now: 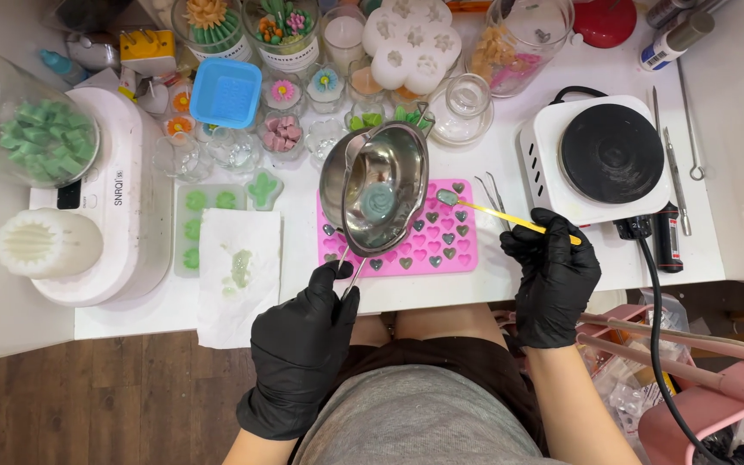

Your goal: The recorder is making heart-shaped decorative elements for candles by melting wax and using a mold.

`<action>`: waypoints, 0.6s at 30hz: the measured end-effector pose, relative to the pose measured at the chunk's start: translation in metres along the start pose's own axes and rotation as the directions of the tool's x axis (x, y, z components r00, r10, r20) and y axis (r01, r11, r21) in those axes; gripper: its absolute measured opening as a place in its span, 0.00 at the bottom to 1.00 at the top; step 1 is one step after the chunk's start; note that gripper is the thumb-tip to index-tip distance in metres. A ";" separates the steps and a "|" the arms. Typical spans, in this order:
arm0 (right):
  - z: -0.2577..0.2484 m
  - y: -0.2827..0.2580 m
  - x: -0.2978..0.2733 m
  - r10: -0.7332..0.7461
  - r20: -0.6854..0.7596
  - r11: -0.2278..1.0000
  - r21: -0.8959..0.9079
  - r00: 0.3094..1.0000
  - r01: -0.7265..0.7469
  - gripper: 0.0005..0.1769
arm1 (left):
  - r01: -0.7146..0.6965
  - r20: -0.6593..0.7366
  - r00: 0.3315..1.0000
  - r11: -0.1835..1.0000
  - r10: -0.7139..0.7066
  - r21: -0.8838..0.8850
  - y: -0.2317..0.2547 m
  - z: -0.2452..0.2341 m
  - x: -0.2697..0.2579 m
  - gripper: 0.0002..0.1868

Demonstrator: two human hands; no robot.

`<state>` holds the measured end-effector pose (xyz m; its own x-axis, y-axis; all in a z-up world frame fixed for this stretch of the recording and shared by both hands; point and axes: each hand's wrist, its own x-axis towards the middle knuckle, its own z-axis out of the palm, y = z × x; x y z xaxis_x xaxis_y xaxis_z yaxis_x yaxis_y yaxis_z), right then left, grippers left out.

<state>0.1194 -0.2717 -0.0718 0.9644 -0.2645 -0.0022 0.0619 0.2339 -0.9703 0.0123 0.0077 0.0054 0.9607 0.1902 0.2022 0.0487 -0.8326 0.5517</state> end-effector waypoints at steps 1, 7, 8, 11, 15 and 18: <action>-0.001 0.002 0.002 -0.001 -0.018 1.000 0.004 1.000 0.001 0.18 | -0.001 0.002 1.000 1.000 0.001 -0.008 0.000 -0.001 0.000 0.17; 0.001 0.006 0.004 -0.019 -0.059 1.000 -0.021 0.998 0.018 0.17 | -0.002 0.012 1.000 1.000 0.002 -0.013 -0.002 -0.001 -0.001 0.18; 0.001 0.007 0.004 -0.025 -0.066 0.999 -0.040 0.998 0.022 0.17 | 0.002 0.018 1.000 1.000 -0.002 -0.014 -0.002 -0.001 -0.001 0.18; 0.000 0.012 0.002 -0.091 -0.017 0.994 -0.065 0.996 0.090 0.16 | 0.007 0.030 1.000 1.000 -0.006 -0.017 -0.003 -0.002 -0.002 0.18; 0.001 0.014 -0.003 -0.176 -0.001 0.981 -0.076 0.984 0.176 0.14 | 0.003 0.026 1.000 1.000 -0.002 -0.025 -0.004 -0.001 -0.002 0.18; 0.001 0.014 -0.006 -0.248 0.040 0.961 -0.112 0.968 0.251 0.12 | -0.002 0.024 1.000 1.000 0.002 -0.029 -0.005 0.000 -0.001 0.18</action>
<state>0.1147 -0.2662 -0.0856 0.9283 -0.2766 0.2484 0.2730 0.0538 -0.9605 0.0114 0.0122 0.0024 0.9670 0.1759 0.1842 0.0392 -0.8174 0.5748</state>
